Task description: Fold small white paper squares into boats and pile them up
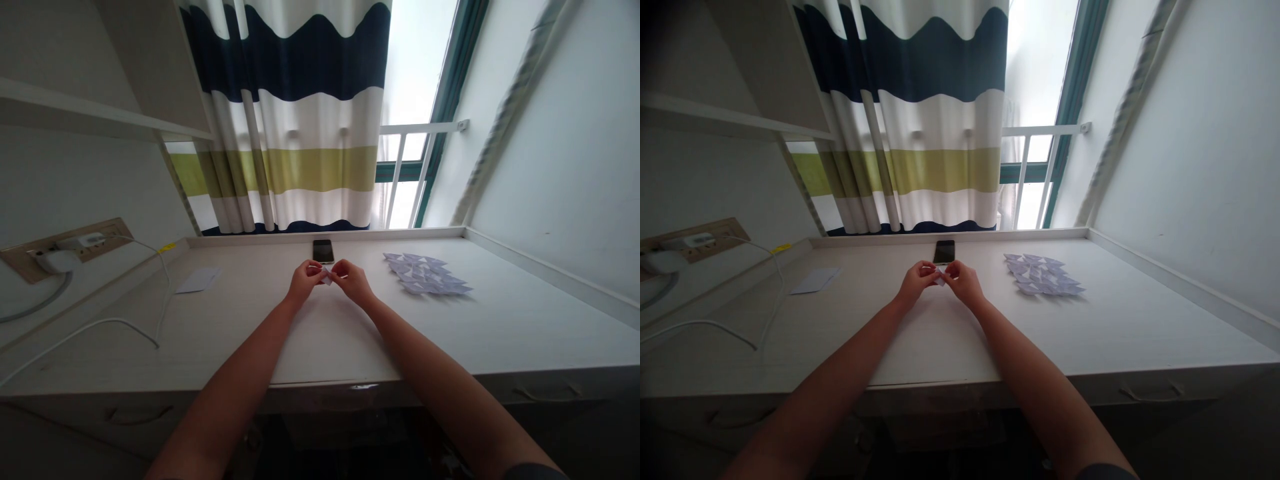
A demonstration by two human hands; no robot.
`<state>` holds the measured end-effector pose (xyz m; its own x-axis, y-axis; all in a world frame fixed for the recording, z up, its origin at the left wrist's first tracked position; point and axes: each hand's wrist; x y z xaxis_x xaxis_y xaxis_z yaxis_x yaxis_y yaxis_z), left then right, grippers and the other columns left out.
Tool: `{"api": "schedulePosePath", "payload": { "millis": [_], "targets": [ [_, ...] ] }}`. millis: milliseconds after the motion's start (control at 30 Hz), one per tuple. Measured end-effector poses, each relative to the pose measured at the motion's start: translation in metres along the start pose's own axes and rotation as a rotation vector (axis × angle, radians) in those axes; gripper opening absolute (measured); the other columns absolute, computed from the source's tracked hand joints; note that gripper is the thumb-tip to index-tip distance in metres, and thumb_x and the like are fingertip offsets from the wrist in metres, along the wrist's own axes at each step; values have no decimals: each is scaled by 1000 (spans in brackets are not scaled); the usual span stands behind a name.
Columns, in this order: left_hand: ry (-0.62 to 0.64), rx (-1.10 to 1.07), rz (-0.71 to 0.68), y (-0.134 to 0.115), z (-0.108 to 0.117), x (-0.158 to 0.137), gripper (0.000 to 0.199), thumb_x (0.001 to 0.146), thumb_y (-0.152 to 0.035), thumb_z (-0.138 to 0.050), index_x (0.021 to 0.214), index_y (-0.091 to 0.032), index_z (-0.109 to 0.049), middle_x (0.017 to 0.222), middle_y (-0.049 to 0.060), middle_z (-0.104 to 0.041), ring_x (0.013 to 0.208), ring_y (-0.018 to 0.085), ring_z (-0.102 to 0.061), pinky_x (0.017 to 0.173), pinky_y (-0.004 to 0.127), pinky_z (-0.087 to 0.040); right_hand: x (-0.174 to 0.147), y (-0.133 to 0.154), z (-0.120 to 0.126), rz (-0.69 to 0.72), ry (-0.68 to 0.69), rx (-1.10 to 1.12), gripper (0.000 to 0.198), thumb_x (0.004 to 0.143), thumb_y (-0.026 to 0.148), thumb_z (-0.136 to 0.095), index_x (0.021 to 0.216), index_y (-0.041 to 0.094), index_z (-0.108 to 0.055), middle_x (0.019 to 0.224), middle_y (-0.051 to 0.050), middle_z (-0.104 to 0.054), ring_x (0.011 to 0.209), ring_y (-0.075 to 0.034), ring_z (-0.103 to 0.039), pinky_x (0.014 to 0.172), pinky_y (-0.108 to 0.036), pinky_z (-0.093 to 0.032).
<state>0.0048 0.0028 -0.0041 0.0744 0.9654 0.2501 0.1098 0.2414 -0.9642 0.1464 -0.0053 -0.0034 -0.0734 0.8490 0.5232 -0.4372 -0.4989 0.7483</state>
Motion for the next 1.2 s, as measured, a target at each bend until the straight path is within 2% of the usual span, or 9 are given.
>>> {"api": "schedulePosePath", "payload": {
  "millis": [200, 633, 800, 1000, 1200],
  "targets": [
    [-6, 7, 16, 0, 1, 0, 24, 59, -28, -68, 71, -13, -53, 68, 1, -60, 67, 13, -58, 60, 28, -50, -2, 5, 0, 15, 9, -39, 6, 69, 22, -53, 67, 18, -57, 64, -1, -61, 59, -12, -56, 57, -25, -46],
    [-11, 66, -48, 0, 2, 0, 20, 58, -23, -65, 70, -15, -51, 65, -1, -56, 62, 13, -56, 57, 27, -48, -2, 7, -2, 44, 27, -36, 7, 70, 24, -54, 67, 18, -56, 65, -2, -61, 59, -12, -55, 57, -25, -45],
    [18, 69, -52, -1, 0, -1, 16, 59, -23, -62, 69, -15, -51, 65, -1, -56, 62, 12, -55, 56, 25, -48, -1, 3, -2, -26, 37, 16, 10, 72, 27, -52, 75, 18, -56, 61, 0, -59, 55, -11, -53, 55, -24, -43],
    [67, 92, -74, 2, 0, 0, 21, 61, -30, -63, 70, -15, -52, 65, 0, -57, 63, 13, -56, 56, 26, -47, 1, 0, -2, -41, 31, -31, 10, 69, 27, -56, 70, 18, -58, 58, 1, -58, 53, -11, -52, 53, -23, -41],
    [41, 218, -157, 2, 3, 1, 19, 62, -26, -63, 74, -16, -52, 65, 1, -60, 65, 14, -58, 59, 25, -45, 4, -2, -2, -159, 75, 157, 11, 66, 27, -58, 66, 16, -58, 57, 0, -58, 50, -10, -51, 50, -24, -43]
  ]
}}
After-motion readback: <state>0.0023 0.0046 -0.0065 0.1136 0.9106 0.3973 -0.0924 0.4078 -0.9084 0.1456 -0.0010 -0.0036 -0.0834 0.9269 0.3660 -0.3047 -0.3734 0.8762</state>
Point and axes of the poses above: each hand's wrist, its own x-axis towards the middle knuckle, its own z-axis out of the back of the hand, y = z × x
